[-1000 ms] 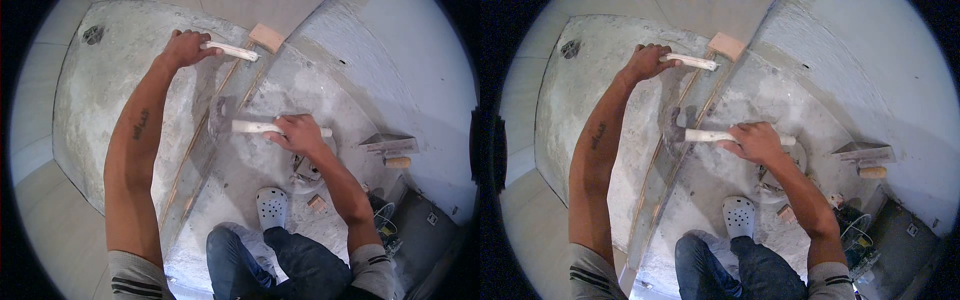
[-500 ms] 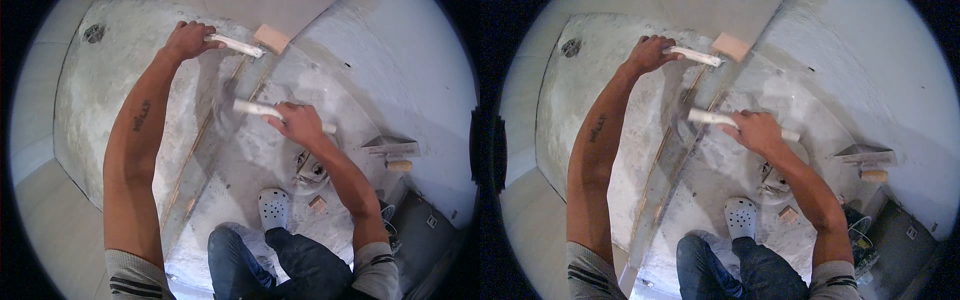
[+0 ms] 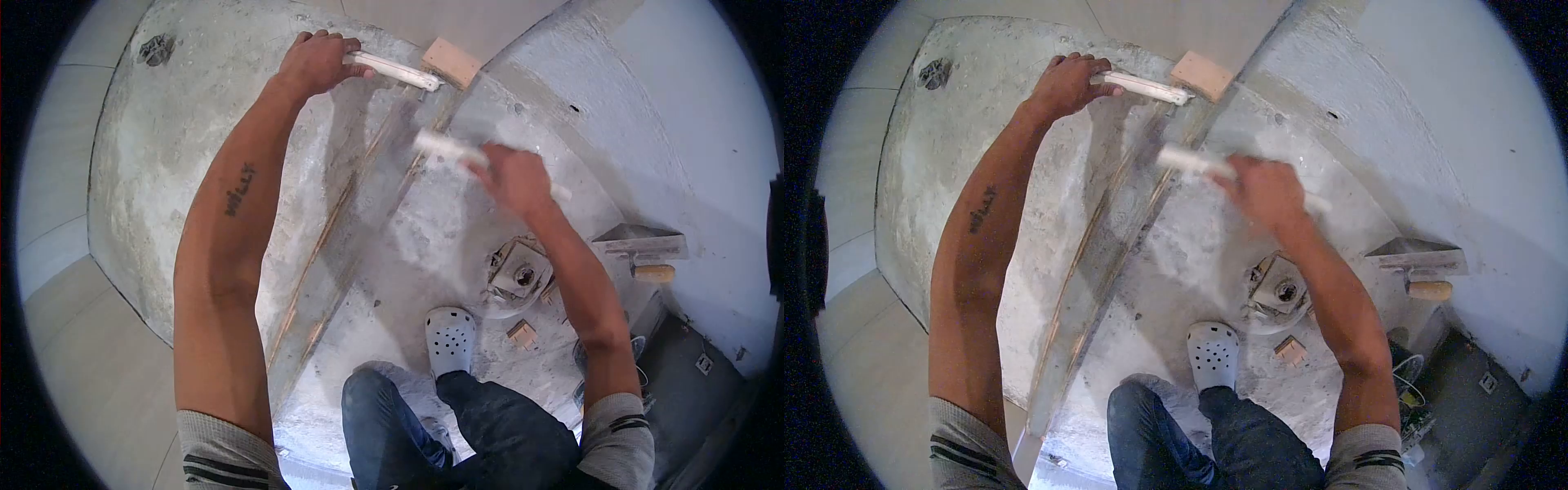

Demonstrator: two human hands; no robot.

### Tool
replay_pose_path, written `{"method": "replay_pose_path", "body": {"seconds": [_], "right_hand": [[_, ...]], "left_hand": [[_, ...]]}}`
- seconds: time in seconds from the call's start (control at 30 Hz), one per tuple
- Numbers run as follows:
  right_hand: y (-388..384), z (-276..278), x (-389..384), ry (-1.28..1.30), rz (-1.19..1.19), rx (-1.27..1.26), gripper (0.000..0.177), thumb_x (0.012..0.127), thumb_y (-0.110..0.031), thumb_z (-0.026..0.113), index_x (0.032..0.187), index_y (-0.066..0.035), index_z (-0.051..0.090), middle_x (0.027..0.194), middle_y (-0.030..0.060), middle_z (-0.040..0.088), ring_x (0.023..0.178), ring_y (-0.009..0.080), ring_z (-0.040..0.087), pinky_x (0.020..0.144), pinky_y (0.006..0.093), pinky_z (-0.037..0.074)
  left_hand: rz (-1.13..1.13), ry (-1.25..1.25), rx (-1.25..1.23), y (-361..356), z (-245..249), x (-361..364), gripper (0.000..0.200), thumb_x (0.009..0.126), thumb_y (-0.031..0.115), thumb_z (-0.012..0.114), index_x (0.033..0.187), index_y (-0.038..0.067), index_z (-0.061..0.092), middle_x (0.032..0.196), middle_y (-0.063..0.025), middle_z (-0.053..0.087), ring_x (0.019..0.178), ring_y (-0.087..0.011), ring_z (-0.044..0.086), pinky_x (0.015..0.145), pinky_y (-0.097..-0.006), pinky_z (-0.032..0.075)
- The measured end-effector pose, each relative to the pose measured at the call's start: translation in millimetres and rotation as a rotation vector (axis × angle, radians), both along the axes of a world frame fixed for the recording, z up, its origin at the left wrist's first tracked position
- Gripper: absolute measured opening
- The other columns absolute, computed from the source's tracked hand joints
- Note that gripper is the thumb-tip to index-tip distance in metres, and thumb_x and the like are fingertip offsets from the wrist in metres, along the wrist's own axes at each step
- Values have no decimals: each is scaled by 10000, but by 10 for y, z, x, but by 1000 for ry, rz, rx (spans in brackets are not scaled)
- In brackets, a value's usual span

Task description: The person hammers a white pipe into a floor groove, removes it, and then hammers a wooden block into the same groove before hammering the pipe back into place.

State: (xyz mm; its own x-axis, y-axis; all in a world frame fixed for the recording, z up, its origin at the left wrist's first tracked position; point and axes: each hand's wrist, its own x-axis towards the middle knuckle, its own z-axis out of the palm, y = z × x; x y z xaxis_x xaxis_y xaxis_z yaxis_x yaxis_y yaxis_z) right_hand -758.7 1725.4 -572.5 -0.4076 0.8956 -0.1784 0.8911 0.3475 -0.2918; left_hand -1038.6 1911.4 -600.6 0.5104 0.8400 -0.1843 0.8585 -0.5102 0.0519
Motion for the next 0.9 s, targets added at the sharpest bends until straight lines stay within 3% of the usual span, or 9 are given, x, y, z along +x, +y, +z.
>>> {"method": "replay_pose_path", "body": {"seconds": [0.07,0.27,0.3,0.37,0.5,0.57,0.67,0.83,0.9], "right_hand": [[73,61,-39,-84,-311,-203,402,844,-481,596,900,-87,646,733,102,630,648,308,633,587,413,502],[-57,59,97,-11,115,-38,473,891,-552,489,1002,-120,647,790,103,670,676,297,661,591,422,521],[2,39,108,-12,113,-36,473,891,-552,489,1002,-120,647,790,103,670,676,297,661,591,422,521],[142,-23,95,-115,-244,-97,472,855,-535,562,862,-69,633,703,118,633,632,328,627,580,422,499],[-81,-79,16,-30,-223,-108,491,855,-549,552,844,-65,633,691,126,632,631,338,626,580,429,497],[-123,-62,91,-31,21,7,517,903,-571,454,972,-90,631,704,131,649,653,328,649,595,462,504],[19,-98,98,-102,-230,-72,543,895,-585,456,950,-73,630,664,137,636,636,329,643,600,466,498],[-283,-12,20,52,-324,-235,550,889,-587,473,924,-60,626,631,141,620,620,330,633,592,452,486],[-380,-18,64,91,-324,-254,536,894,-573,481,920,-57,624,623,142,615,614,331,627,585,443,480]], "left_hand": [[20,10,-7,-7,4,2,671,775,658,526,1243,181,584,1099,-91,639,1137,-265,530,1021,-461,338],[26,20,-46,-10,5,23,650,776,652,535,1228,188,589,1093,-95,637,1136,-265,530,1016,-464,346],[38,22,-78,-13,49,37,644,775,652,537,1219,188,594,1088,-96,637,1137,-264,530,1015,-465,348],[40,17,-58,-38,4,38,645,773,656,536,1213,187,596,1090,-93,636,1136,-262,530,1012,-464,350],[36,-24,-2,-29,-44,-11,647,771,661,538,1208,187,593,1112,-83,628,1140,-254,527,1008,-464,353],[44,7,-60,-59,-1,17,639,772,653,547,1211,190,593,1106,-79,632,1132,-255,533,1008,-465,354],[58,25,-38,-65,36,70,619,775,634,569,1207,192,600,1085,-76,643,1119,-255,545,1005,-465,357],[71,71,-50,-65,194,109,619,763,620,606,1194,177,617,1013,-82,673,1066,-246,585,1006,-453,351],[14,70,-42,-38,347,149,568,752,588,653,1076,122,658,891,-100,693,923,-305,646,923,-469,427]]}}
